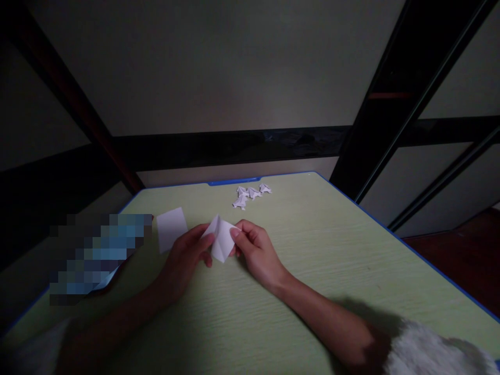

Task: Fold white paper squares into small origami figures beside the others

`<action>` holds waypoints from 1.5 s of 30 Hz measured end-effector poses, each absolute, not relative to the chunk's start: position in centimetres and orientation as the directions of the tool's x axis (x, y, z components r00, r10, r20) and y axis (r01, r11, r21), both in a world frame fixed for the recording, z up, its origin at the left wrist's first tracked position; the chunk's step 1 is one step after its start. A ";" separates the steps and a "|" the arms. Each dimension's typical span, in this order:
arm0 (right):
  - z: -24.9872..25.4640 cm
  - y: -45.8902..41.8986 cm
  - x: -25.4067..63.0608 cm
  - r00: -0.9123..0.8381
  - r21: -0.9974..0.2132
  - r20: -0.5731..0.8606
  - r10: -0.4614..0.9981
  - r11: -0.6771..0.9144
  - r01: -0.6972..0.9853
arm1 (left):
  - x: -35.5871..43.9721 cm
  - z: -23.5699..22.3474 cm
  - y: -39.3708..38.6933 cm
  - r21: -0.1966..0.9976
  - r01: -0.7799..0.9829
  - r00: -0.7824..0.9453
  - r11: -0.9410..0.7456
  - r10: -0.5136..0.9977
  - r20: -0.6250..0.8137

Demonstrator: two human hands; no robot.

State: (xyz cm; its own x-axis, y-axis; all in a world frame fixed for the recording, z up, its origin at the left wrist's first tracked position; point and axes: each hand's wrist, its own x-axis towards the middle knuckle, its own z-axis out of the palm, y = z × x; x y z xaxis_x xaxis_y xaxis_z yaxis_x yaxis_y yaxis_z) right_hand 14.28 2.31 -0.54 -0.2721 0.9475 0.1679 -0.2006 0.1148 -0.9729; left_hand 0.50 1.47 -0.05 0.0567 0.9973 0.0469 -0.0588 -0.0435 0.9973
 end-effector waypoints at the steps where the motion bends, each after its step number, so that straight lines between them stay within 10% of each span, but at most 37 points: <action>1: -0.6 2.4 14.3 -0.226 -0.974 0.168 0.959 0.125 -0.191 | 0.5 0.0 1.5 0.996 -0.071 0.041 -0.045 0.998 0.048; 8: -0.7 3.0 14.8 0.054 -0.962 0.219 0.974 0.224 -0.156 | 0.7 0.0 1.1 0.994 -0.111 0.164 -0.009 0.986 0.027; 29: -0.6 3.8 15.2 0.058 -0.972 0.212 0.976 0.216 -0.096 | 0.6 -0.1 1.7 0.885 -0.443 0.124 0.144 0.987 -0.099; 38: -0.4 4.1 15.6 0.150 -0.966 0.236 0.960 0.248 -0.071 | 0.8 0.2 1.3 0.998 -0.054 0.037 0.028 0.999 -0.026; 45: -0.1 4.1 15.5 -0.075 -0.973 0.201 0.977 0.190 -0.133 | 0.3 -0.4 1.9 0.973 -0.227 -0.078 -0.045 0.997 0.028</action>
State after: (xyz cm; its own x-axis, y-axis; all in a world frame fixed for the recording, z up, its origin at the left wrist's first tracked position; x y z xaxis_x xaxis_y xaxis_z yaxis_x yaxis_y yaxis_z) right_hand 15.52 4.06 -0.06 -0.0752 0.9767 0.2012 -0.1325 0.1902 -0.9728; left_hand 0.28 1.87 -0.37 -0.0776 0.9966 0.0278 -0.2266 -0.0447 0.9730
